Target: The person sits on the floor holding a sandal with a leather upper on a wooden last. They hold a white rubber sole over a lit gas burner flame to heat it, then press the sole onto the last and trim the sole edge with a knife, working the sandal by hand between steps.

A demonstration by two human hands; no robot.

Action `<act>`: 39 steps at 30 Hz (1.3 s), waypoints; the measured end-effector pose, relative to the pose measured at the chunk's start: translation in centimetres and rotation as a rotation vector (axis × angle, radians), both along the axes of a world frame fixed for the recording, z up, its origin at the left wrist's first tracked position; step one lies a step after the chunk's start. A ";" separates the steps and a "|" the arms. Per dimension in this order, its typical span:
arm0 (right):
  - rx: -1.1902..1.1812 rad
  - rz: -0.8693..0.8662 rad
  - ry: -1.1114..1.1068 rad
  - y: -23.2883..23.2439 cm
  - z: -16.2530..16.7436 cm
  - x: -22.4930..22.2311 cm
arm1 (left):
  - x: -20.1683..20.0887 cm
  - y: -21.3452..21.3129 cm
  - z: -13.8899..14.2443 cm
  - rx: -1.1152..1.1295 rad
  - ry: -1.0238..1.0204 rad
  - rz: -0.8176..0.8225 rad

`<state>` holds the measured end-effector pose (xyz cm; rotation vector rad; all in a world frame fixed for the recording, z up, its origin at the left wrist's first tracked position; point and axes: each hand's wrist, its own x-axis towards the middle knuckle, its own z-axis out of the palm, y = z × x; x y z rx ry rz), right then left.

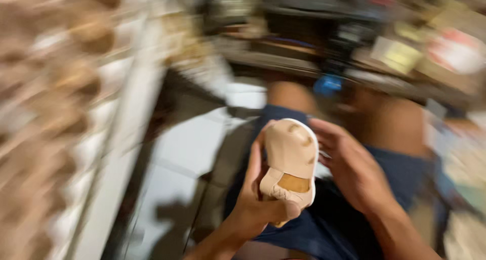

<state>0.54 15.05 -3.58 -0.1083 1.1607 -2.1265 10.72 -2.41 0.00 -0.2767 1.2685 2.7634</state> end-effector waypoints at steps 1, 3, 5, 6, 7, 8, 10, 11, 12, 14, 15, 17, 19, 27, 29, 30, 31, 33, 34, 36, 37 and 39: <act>0.047 0.046 0.024 -1.6 0.2 -0.1 | 1.6 -1.7 -0.1 -0.019 0.003 0.064; 0.170 0.168 0.088 -4.7 0.5 0.0 | 5.5 -5.5 -0.2 -0.103 0.048 0.282; 0.325 0.311 0.181 -7.1 -0.1 0.2 | 10.2 -9.5 0.1 -0.192 0.121 0.521; 0.360 0.362 0.217 -8.0 -0.8 0.3 | 13.2 -11.7 0.7 -0.236 0.170 0.644; 0.399 0.402 0.253 -8.5 -1.8 0.2 | 16.5 -13.6 1.6 -0.278 0.218 0.758; 0.442 0.431 0.291 -8.6 -3.1 -0.2 | 19.8 -15.3 2.8 -0.318 0.269 0.861; 0.427 0.456 0.337 -9.7 -6.6 -1.7 | 26.6 -17.8 5.8 -0.466 0.324 1.130; 0.401 0.460 0.333 -9.9 -8.5 -2.5 | 29.8 -19.4 7.7 -0.570 0.316 1.297; 0.314 0.451 0.308 -10.1 -10.3 -3.2 | 32.6 -20.9 9.5 -0.668 0.301 1.459; 0.080 0.512 0.201 -10.3 -12.8 -5.0 | 37.3 -23.2 12.5 -0.807 0.155 1.537; 0.008 0.586 0.122 -10.1 -13.3 -5.9 | 39.3 -23.9 13.5 -0.983 0.007 1.634; -0.196 0.739 -0.017 -10.8 -12.7 -7.0 | 42.2 -25.3 14.3 -1.267 -0.376 1.787; -0.469 0.921 -0.142 -11.4 -12.2 -7.4 | 44.8 -25.7 13.9 -1.467 -0.879 1.891; -0.771 1.078 -0.515 -13.2 -8.6 -5.3 | 50.1 -27.7 9.2 -1.434 -1.402 1.520; -0.747 1.135 -0.533 -13.9 -8.8 -5.6 | 51.5 -27.2 9.9 -1.728 -1.291 1.594; -0.747 1.156 -0.541 -14.2 -9.0 -5.9 | 52.2 -27.0 10.5 -1.841 -1.188 1.676; -0.748 1.172 -0.548 -14.3 -9.3 -6.2 | 52.9 -26.8 11.4 -2.197 -1.219 1.562; -0.739 1.217 -0.566 -14.6 -10.1 -6.8 | 54.3 -26.0 13.2 -2.427 -1.504 1.224; -0.720 1.243 -0.565 -14.7 -10.5 -7.1 | 54.8 -25.9 14.0 -2.277 -1.741 1.045; -0.680 1.264 -0.530 -14.5 -11.2 -7.7 | 55.1 -25.8 15.1 -2.061 -1.971 0.801; -0.596 1.253 -0.454 -14.3 -11.5 -8.0 | 55.1 -25.7 15.5 -2.020 -1.993 0.739; -0.721 1.153 -0.592 -14.1 -11.9 -7.8 | 54.8 -25.6 16.3 -1.997 -1.946 0.722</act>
